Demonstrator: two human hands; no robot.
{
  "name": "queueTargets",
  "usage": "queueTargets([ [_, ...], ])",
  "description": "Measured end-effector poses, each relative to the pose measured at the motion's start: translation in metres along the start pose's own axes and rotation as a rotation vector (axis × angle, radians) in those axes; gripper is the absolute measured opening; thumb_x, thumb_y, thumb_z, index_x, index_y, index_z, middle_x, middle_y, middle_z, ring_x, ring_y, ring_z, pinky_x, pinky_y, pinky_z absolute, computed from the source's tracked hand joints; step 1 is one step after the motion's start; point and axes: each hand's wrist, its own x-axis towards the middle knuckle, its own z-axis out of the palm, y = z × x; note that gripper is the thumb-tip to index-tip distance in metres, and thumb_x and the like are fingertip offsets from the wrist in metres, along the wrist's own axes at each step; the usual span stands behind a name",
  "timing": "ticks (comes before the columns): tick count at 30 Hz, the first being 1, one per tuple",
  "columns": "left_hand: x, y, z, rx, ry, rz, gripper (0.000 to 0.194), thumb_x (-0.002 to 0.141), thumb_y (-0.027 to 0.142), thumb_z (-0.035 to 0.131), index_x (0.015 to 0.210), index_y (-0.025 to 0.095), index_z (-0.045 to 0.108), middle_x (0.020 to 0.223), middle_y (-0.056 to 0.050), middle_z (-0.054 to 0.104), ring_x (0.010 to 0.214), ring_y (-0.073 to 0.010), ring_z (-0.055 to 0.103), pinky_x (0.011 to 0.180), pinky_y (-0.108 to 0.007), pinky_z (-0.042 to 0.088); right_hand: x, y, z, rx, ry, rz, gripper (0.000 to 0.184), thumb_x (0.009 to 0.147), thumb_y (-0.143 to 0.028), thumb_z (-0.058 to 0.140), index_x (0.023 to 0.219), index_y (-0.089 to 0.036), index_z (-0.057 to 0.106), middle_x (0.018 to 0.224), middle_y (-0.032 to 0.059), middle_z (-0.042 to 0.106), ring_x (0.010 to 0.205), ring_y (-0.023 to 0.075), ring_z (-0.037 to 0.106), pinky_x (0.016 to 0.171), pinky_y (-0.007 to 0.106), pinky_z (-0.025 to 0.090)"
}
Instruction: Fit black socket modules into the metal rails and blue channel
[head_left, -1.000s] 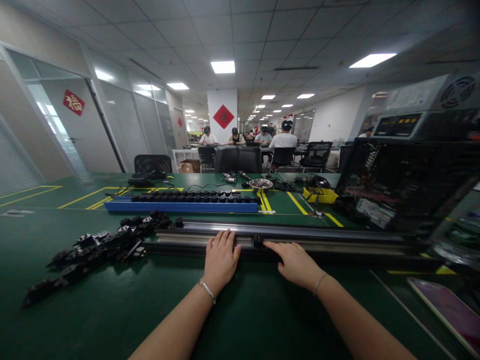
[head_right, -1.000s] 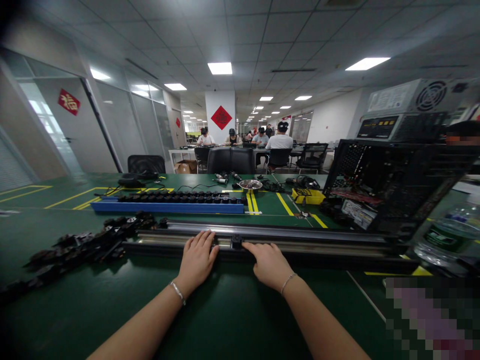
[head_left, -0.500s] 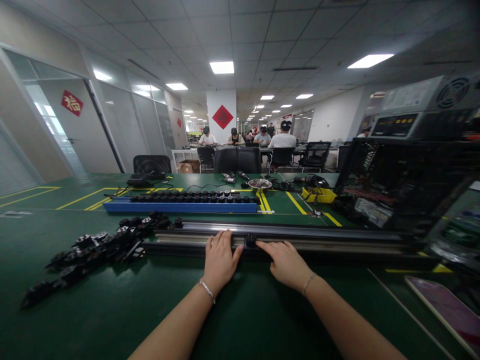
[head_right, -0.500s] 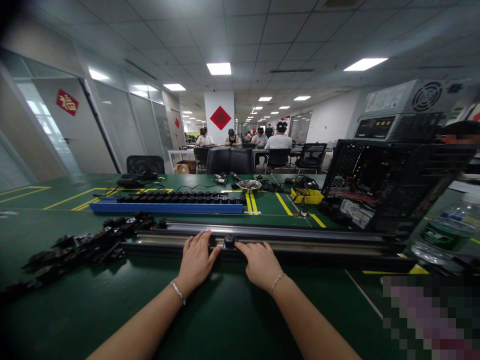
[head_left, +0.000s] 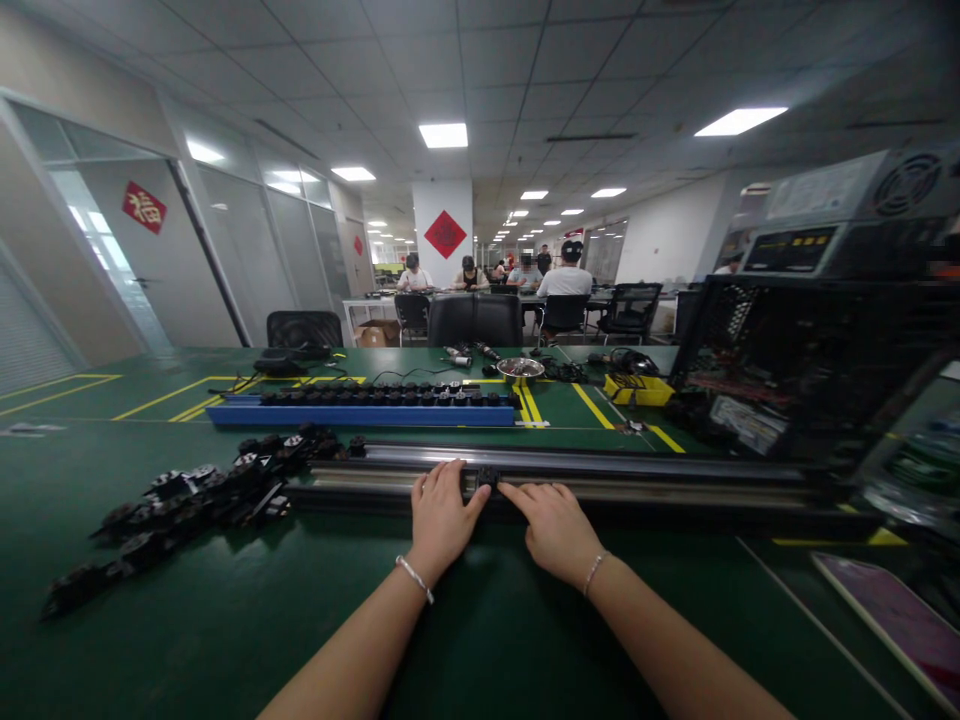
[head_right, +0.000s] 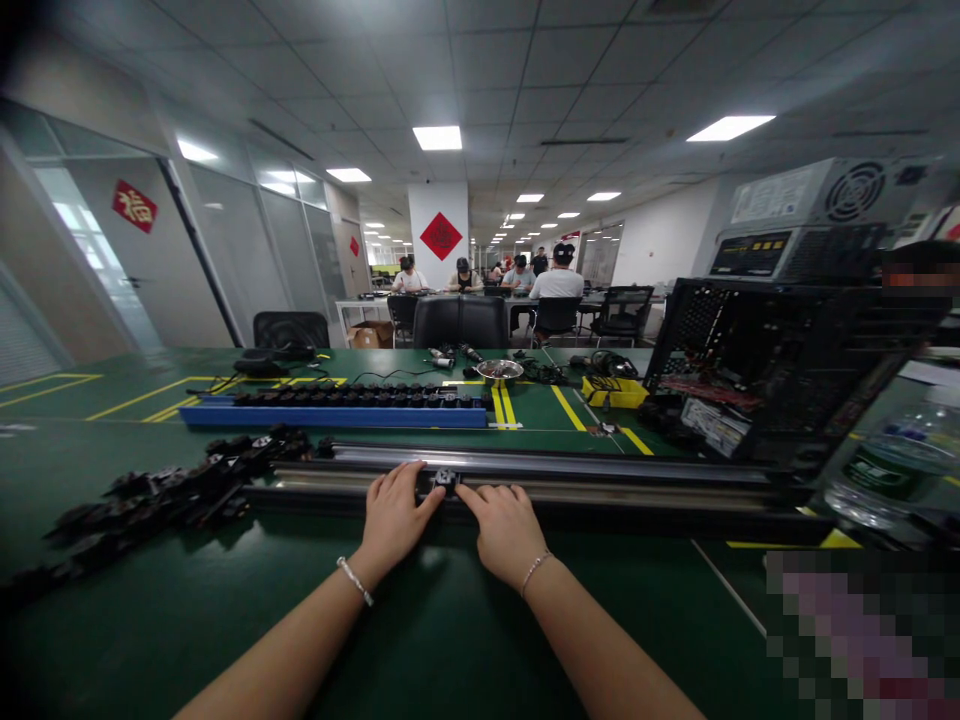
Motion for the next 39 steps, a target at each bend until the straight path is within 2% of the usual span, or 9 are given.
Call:
queueTargets([
  [8, 0.001, 0.003, 0.000, -0.019, 0.020, -0.037, 0.045, 0.082, 0.046, 0.046, 0.118, 0.020, 0.050, 0.120, -0.009, 0.059, 0.120, -0.0230, 0.044, 0.100, -0.042, 0.029, 0.002, -0.003, 0.000, -0.029, -0.018, 0.000, 0.063, 0.072, -0.010, 0.041, 0.132, -0.030, 0.039, 0.116, 0.0042, 0.057, 0.105, 0.0190, 0.046, 0.092, 0.033, 0.024],
  [13, 0.002, 0.005, 0.003, -0.060, 0.054, -0.067, 0.042, 0.081, 0.045, 0.048, 0.118, 0.024, 0.049, 0.116, -0.005, 0.062, 0.114, -0.0215, 0.050, 0.100, -0.044, 0.028, 0.004, -0.009, 0.002, -0.067, -0.018, -0.005, 0.063, 0.074, -0.011, 0.042, 0.133, -0.031, 0.038, 0.112, 0.0053, 0.057, 0.102, 0.0199, 0.047, 0.091, 0.034, 0.025],
  [19, 0.001, 0.007, 0.005, -0.104, 0.094, -0.085, 0.045, 0.080, 0.040, 0.053, 0.121, 0.025, 0.045, 0.103, -0.004, 0.068, 0.107, -0.0208, 0.054, 0.102, -0.047, 0.024, 0.005, -0.012, 0.006, -0.097, 0.002, -0.009, 0.063, 0.075, -0.012, 0.042, 0.134, -0.032, 0.036, 0.106, 0.0060, 0.057, 0.097, 0.0210, 0.047, 0.089, 0.035, 0.026],
  [29, 0.001, 0.005, 0.004, -0.078, 0.183, -0.079, 0.040, 0.078, 0.035, 0.056, 0.115, 0.022, 0.049, 0.100, -0.005, 0.068, 0.103, -0.0220, 0.057, 0.102, -0.046, 0.026, 0.003, -0.012, 0.006, -0.087, -0.001, -0.003, 0.067, 0.075, -0.011, 0.042, 0.137, -0.034, 0.031, 0.115, 0.0058, 0.055, 0.105, 0.0203, 0.045, 0.092, 0.034, 0.026],
  [32, 0.001, 0.003, 0.002, -0.061, 0.196, -0.070, 0.039, 0.078, 0.034, 0.056, 0.114, 0.022, 0.049, 0.100, -0.005, 0.068, 0.103, -0.0223, 0.057, 0.102, -0.046, 0.026, 0.003, -0.010, 0.011, -0.081, 0.028, 0.001, 0.067, 0.075, -0.011, 0.042, 0.136, -0.036, 0.032, 0.131, 0.0050, 0.046, 0.119, 0.0220, 0.037, 0.096, 0.037, 0.024],
  [35, 0.001, 0.001, 0.001, -0.041, 0.205, -0.061, 0.038, 0.077, 0.035, 0.055, 0.113, 0.021, 0.049, 0.101, -0.006, 0.068, 0.103, -0.0226, 0.057, 0.102, -0.046, 0.026, 0.003, -0.008, 0.018, -0.093, 0.083, -0.002, 0.067, 0.075, -0.012, 0.045, 0.136, -0.038, 0.033, 0.145, 0.0025, 0.028, 0.132, 0.0251, 0.018, 0.102, 0.043, 0.018],
  [37, 0.001, 0.000, 0.000, -0.033, 0.208, -0.062, 0.037, 0.077, 0.035, 0.056, 0.111, 0.021, 0.050, 0.102, -0.006, 0.068, 0.103, -0.0230, 0.057, 0.102, -0.046, 0.026, 0.003, -0.006, 0.022, -0.099, 0.099, -0.002, 0.068, 0.074, -0.013, 0.046, 0.136, -0.038, 0.032, 0.149, 0.0017, 0.020, 0.136, 0.0268, 0.009, 0.104, 0.047, 0.013],
  [39, 0.000, -0.001, -0.001, -0.037, 0.203, -0.061, 0.035, 0.077, 0.035, 0.056, 0.109, 0.021, 0.051, 0.102, -0.006, 0.068, 0.102, -0.0229, 0.058, 0.102, -0.046, 0.026, 0.003, -0.005, 0.024, -0.099, 0.087, 0.003, 0.069, 0.074, -0.014, 0.048, 0.136, -0.038, 0.031, 0.150, 0.0021, 0.018, 0.136, 0.0280, 0.007, 0.105, 0.048, 0.011],
])
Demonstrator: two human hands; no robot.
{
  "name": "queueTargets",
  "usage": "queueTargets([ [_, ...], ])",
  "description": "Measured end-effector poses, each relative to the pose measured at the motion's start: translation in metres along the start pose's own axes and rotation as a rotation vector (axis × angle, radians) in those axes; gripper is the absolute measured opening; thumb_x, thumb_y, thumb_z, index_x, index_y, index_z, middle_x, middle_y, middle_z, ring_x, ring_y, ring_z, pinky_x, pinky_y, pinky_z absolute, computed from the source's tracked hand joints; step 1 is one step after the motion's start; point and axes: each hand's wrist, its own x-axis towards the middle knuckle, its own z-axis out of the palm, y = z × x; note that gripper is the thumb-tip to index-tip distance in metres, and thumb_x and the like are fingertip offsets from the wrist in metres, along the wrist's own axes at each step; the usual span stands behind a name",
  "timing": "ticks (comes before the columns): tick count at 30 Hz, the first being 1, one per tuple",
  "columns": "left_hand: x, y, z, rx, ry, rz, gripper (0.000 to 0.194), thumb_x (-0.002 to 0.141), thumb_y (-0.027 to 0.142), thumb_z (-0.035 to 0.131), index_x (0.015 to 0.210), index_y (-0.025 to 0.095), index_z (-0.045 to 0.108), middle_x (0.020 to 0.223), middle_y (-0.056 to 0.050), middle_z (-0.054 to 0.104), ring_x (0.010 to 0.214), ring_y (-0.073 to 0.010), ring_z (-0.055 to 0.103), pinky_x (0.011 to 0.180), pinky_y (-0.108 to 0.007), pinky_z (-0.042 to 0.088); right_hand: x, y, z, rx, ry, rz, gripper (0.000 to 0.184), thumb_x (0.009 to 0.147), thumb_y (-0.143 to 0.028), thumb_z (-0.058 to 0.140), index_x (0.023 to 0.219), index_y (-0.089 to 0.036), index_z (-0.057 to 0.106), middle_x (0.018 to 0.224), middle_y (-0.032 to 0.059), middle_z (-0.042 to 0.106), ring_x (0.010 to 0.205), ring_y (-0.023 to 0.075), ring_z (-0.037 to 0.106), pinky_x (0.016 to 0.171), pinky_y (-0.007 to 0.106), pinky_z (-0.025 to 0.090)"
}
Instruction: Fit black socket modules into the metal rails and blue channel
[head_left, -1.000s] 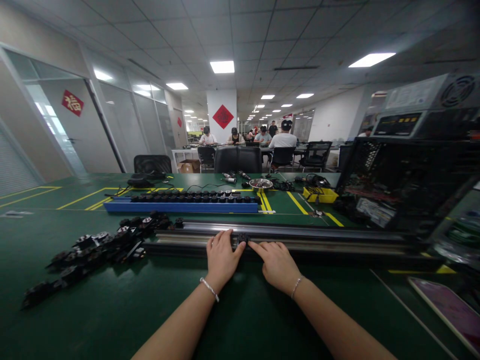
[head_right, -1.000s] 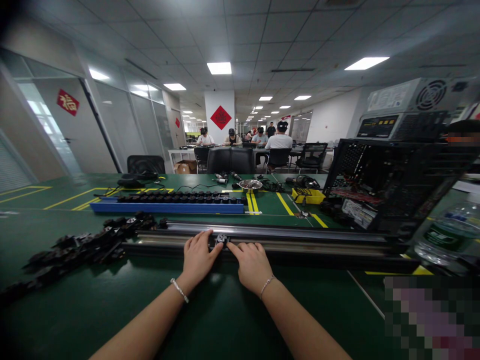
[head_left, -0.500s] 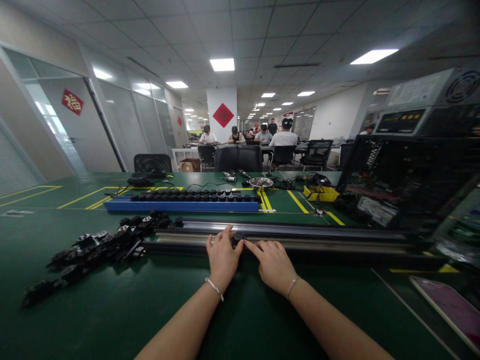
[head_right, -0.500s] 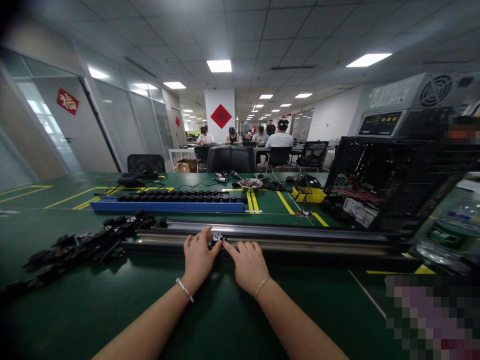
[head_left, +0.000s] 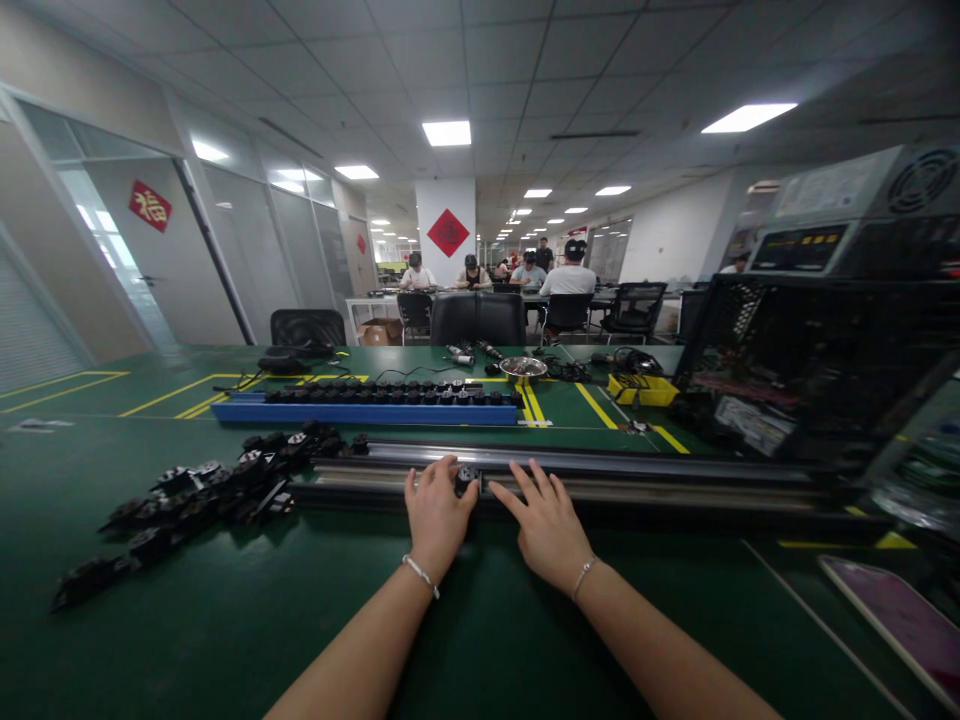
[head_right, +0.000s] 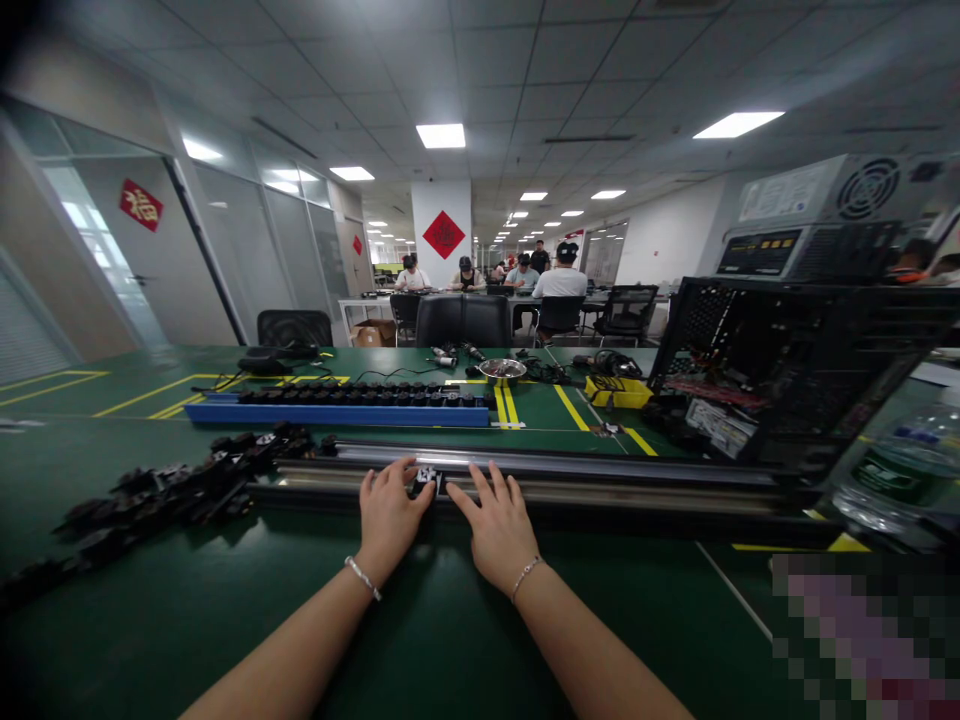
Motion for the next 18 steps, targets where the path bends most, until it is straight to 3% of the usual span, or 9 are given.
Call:
queueTargets([
  [18, 0.009, -0.032, -0.010, 0.000, -0.022, -0.039, 0.031, 0.074, 0.036, 0.057, 0.101, 0.021, 0.052, 0.095, -0.005, 0.069, 0.099, -0.0229, 0.059, 0.091, -0.038, 0.037, 0.001, 0.002, -0.002, 0.000, -0.044, 0.004, 0.069, 0.073, -0.015, 0.048, 0.136, -0.037, 0.032, 0.148, 0.0051, 0.022, 0.135, 0.0297, 0.014, 0.104, 0.048, 0.011],
])
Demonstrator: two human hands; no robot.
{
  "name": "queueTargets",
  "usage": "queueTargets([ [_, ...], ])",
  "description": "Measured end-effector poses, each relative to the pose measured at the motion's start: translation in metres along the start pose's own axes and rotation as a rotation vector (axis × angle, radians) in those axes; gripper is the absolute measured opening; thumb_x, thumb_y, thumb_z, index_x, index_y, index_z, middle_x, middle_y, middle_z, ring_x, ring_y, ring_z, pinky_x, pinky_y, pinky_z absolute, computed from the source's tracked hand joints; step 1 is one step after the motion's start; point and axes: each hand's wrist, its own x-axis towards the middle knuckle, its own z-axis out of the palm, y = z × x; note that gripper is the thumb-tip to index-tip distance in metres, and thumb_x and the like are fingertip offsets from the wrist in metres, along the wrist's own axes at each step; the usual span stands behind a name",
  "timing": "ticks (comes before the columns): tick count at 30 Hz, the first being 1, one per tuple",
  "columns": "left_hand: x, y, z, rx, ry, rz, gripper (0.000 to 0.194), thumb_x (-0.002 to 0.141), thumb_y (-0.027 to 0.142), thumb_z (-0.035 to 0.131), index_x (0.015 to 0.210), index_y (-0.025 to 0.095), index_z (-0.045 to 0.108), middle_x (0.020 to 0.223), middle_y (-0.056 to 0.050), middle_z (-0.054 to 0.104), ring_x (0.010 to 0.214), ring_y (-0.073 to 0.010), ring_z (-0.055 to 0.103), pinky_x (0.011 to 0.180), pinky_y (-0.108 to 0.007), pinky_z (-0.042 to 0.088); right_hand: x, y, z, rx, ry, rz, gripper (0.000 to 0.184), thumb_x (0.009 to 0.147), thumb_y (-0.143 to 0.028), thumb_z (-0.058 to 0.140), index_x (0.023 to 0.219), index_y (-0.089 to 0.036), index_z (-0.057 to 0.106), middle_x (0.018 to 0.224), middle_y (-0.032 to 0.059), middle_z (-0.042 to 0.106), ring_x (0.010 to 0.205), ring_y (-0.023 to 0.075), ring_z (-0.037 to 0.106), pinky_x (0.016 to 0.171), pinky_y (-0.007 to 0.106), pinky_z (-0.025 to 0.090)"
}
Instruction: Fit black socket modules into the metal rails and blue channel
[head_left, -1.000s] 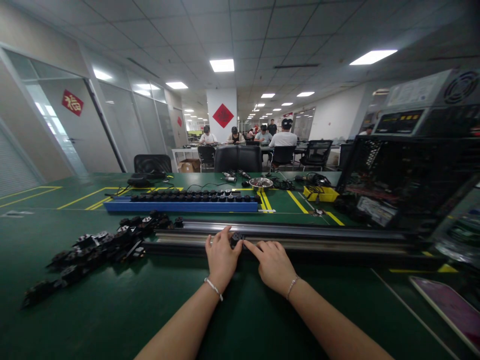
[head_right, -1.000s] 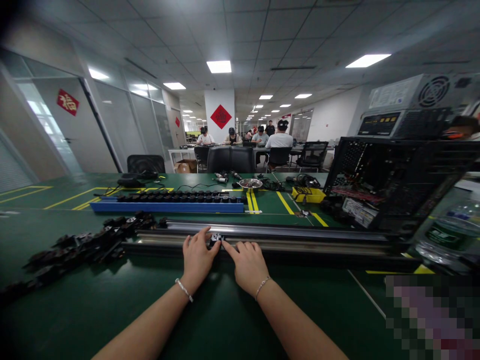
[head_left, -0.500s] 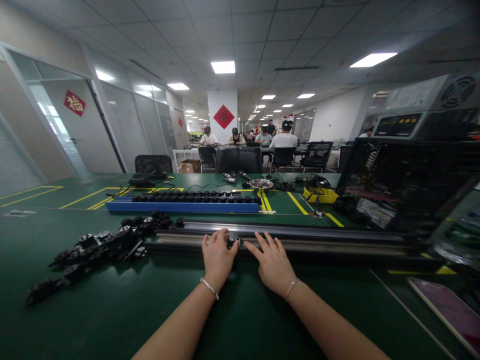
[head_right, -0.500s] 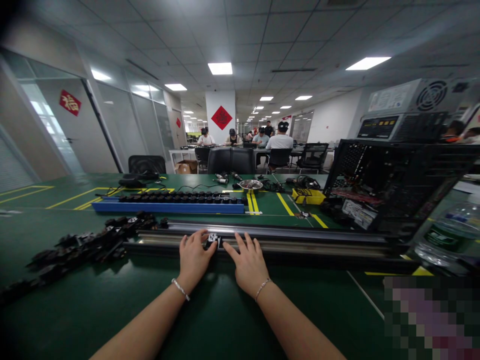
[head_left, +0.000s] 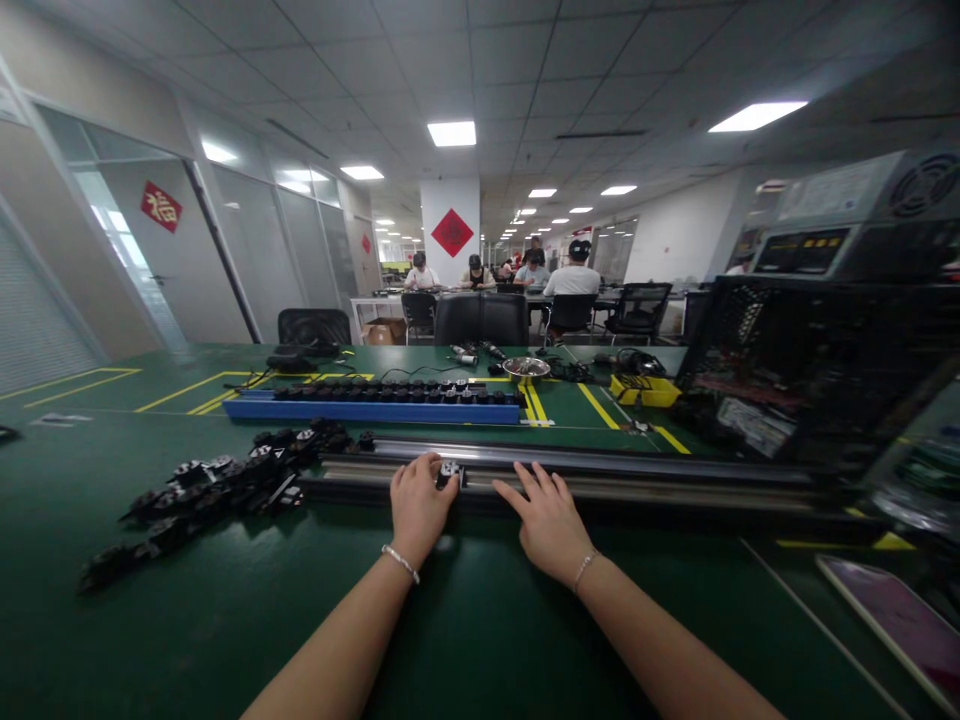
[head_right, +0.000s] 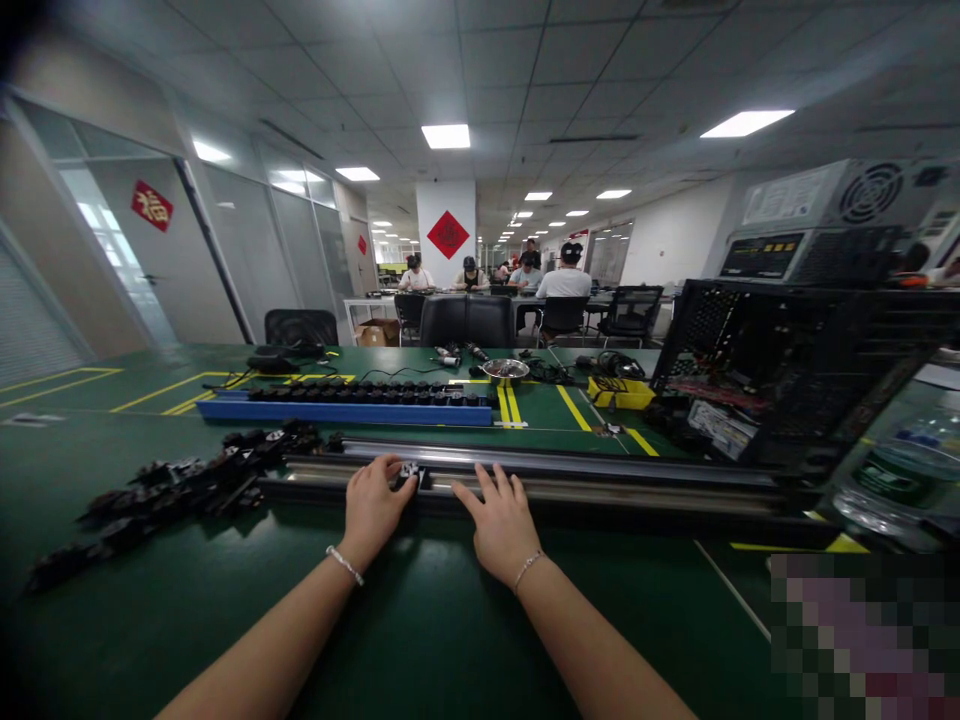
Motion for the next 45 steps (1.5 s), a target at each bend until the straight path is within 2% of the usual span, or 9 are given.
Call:
queueTargets([
  [6, 0.005, -0.019, -0.008, -0.018, -0.032, -0.048, 0.027, 0.073, 0.035, 0.058, 0.095, 0.021, 0.052, 0.092, -0.005, 0.069, 0.094, -0.0226, 0.061, 0.085, -0.036, 0.041, -0.001, 0.000, 0.003, -0.007, 0.023, 0.003, 0.070, 0.072, -0.014, 0.049, 0.137, -0.036, 0.031, 0.148, 0.0056, 0.022, 0.135, 0.0296, 0.012, 0.104, 0.047, 0.010],
  [15, 0.017, -0.052, -0.025, -0.035, -0.098, -0.070, 0.030, 0.072, 0.037, 0.059, 0.096, 0.021, 0.052, 0.093, -0.006, 0.069, 0.098, -0.0223, 0.061, 0.087, -0.037, 0.042, -0.003, -0.001, 0.003, 0.019, 0.053, -0.005, 0.070, 0.071, -0.016, 0.051, 0.135, -0.036, 0.034, 0.147, 0.0067, 0.023, 0.135, 0.0300, 0.014, 0.104, 0.046, 0.012],
  [23, 0.023, -0.078, -0.030, -0.057, -0.123, -0.140, 0.031, 0.072, 0.039, 0.059, 0.095, 0.022, 0.051, 0.098, -0.006, 0.068, 0.099, -0.0216, 0.062, 0.087, -0.035, 0.043, -0.002, 0.000, 0.004, 0.017, 0.049, -0.004, 0.069, 0.071, -0.016, 0.050, 0.136, -0.035, 0.034, 0.148, 0.0066, 0.022, 0.135, 0.0288, 0.013, 0.104, 0.045, 0.013],
  [38, 0.030, -0.111, -0.044, -0.014, -0.083, -0.178, 0.031, 0.071, 0.041, 0.055, 0.095, 0.021, 0.052, 0.097, -0.007, 0.068, 0.094, -0.0203, 0.063, 0.083, -0.032, 0.046, -0.002, -0.001, 0.003, 0.013, 0.036, 0.009, 0.068, 0.072, -0.016, 0.049, 0.136, -0.035, 0.033, 0.148, 0.0069, 0.024, 0.135, 0.0283, 0.014, 0.104, 0.045, 0.013],
  [45, 0.032, -0.117, -0.052, 0.004, -0.102, -0.221, 0.032, 0.072, 0.041, 0.054, 0.096, 0.020, 0.052, 0.100, -0.008, 0.067, 0.097, -0.0205, 0.062, 0.084, -0.032, 0.046, -0.003, -0.002, -0.002, 0.011, 0.001, 0.023, 0.068, 0.073, -0.016, 0.048, 0.137, -0.035, 0.033, 0.148, 0.0062, 0.022, 0.136, 0.0274, 0.011, 0.104, 0.045, 0.013],
])
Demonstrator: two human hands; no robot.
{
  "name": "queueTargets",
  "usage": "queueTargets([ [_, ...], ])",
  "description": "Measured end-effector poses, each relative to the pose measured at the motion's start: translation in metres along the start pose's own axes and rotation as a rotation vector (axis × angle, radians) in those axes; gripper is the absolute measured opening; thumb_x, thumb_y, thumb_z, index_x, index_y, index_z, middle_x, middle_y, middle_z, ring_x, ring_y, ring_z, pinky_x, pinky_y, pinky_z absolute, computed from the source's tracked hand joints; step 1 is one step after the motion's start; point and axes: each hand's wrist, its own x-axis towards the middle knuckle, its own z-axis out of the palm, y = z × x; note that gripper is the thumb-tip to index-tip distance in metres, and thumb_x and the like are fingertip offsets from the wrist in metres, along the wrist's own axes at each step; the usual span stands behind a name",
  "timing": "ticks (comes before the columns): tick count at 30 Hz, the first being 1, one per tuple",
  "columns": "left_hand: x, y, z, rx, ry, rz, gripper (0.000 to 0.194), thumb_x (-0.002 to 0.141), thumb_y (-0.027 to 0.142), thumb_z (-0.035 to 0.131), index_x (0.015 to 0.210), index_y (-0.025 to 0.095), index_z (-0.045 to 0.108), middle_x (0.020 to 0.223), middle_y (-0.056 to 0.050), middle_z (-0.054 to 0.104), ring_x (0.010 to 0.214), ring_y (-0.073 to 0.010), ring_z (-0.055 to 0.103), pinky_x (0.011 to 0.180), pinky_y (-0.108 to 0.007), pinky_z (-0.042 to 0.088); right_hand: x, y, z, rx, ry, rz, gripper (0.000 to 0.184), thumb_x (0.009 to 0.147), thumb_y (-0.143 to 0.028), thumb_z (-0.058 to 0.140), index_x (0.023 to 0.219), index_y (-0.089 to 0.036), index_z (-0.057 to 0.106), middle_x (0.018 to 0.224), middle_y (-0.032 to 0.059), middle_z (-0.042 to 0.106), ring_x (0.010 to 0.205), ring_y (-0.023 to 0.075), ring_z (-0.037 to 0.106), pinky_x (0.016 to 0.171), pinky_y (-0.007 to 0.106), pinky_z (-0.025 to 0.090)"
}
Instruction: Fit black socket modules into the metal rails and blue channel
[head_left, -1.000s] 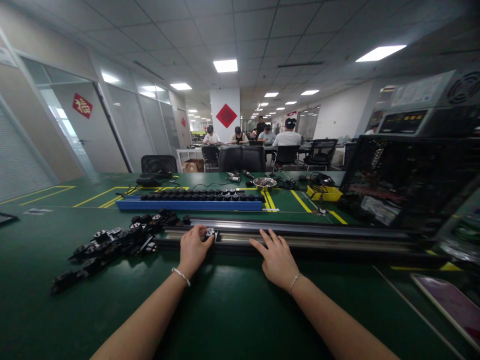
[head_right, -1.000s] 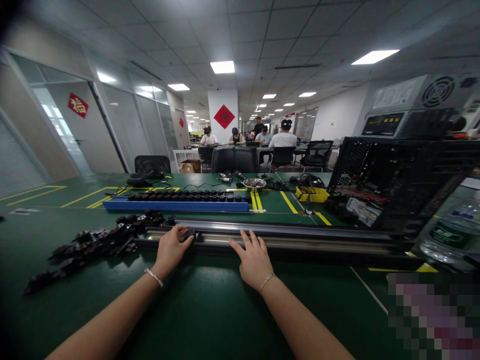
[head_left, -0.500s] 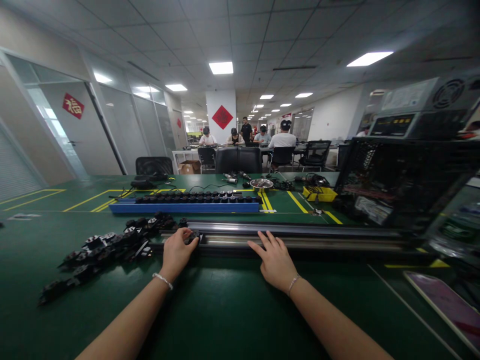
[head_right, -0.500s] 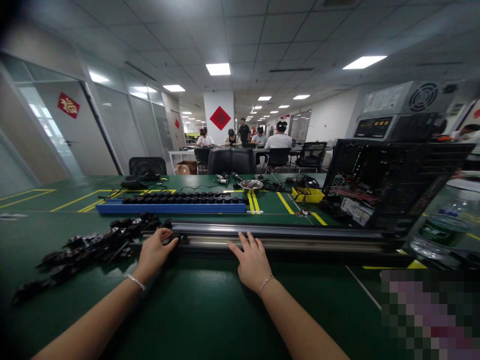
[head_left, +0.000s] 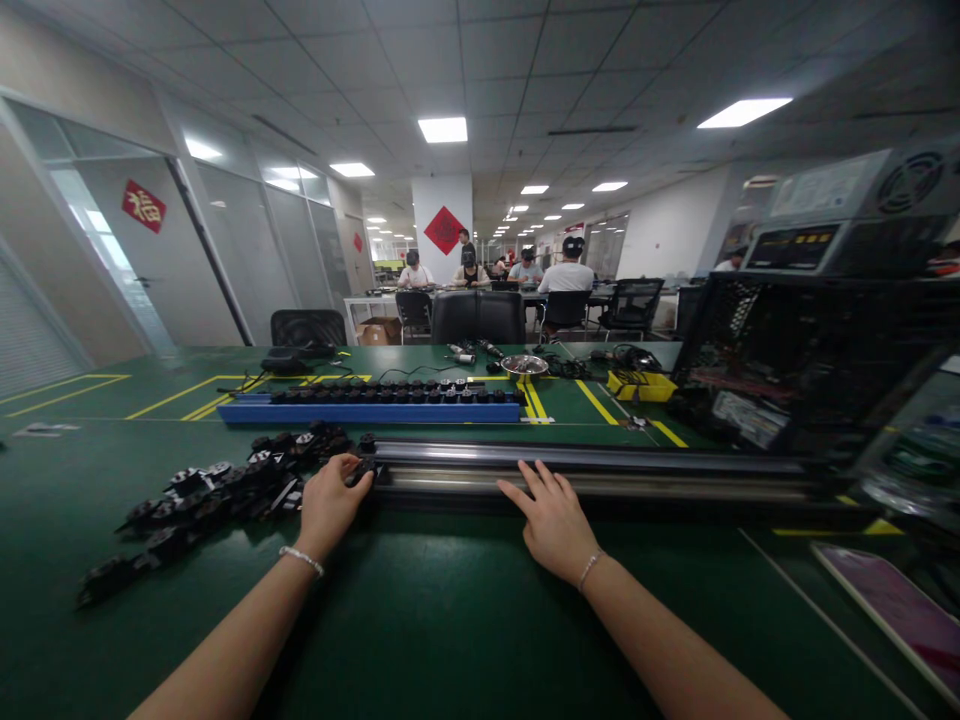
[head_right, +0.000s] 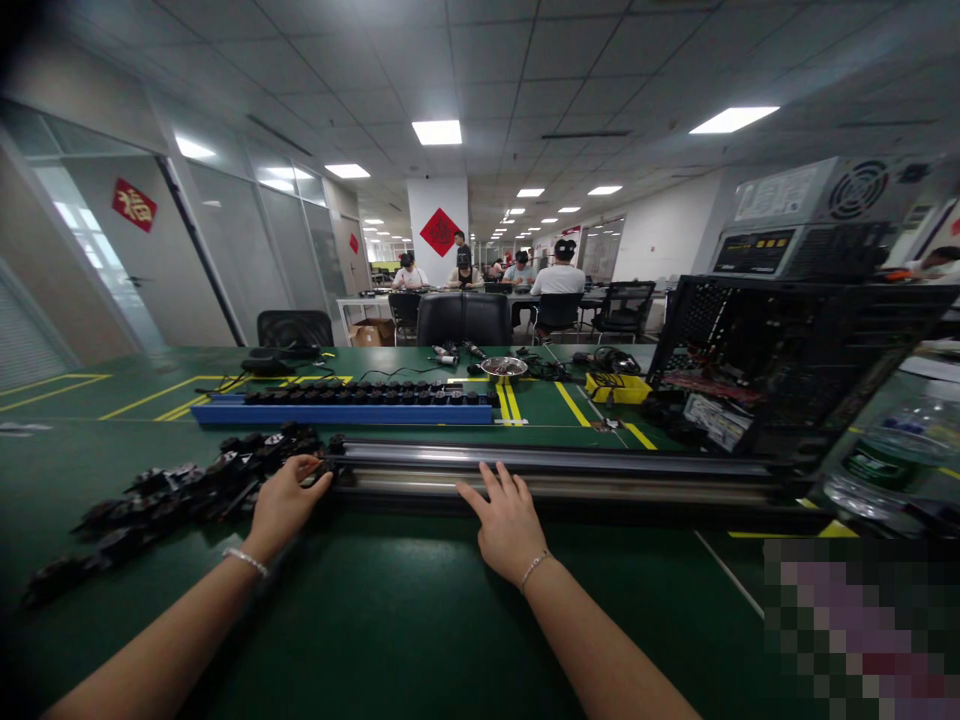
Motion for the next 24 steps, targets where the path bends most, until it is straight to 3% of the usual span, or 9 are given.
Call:
queueTargets([
  [10, 0.011, -0.024, -0.015, 0.026, 0.032, -0.173, 0.034, 0.073, 0.043, 0.051, 0.099, 0.021, 0.052, 0.105, -0.009, 0.066, 0.101, -0.0221, 0.060, 0.086, -0.033, 0.045, 0.000, 0.000, 0.001, -0.004, 0.002, -0.003, 0.070, 0.072, -0.015, 0.049, 0.137, -0.035, 0.032, 0.148, 0.0058, 0.022, 0.135, 0.0278, 0.013, 0.104, 0.046, 0.014],
  [24, 0.024, -0.046, -0.036, 0.099, 0.020, -0.205, 0.038, 0.073, 0.044, 0.050, 0.101, 0.018, 0.055, 0.107, -0.012, 0.065, 0.102, -0.0257, 0.059, 0.086, -0.037, 0.045, 0.000, 0.000, -0.001, -0.019, -0.003, 0.001, 0.070, 0.073, -0.014, 0.048, 0.137, -0.035, 0.030, 0.148, 0.0061, 0.022, 0.136, 0.0274, 0.013, 0.104, 0.046, 0.014],
])
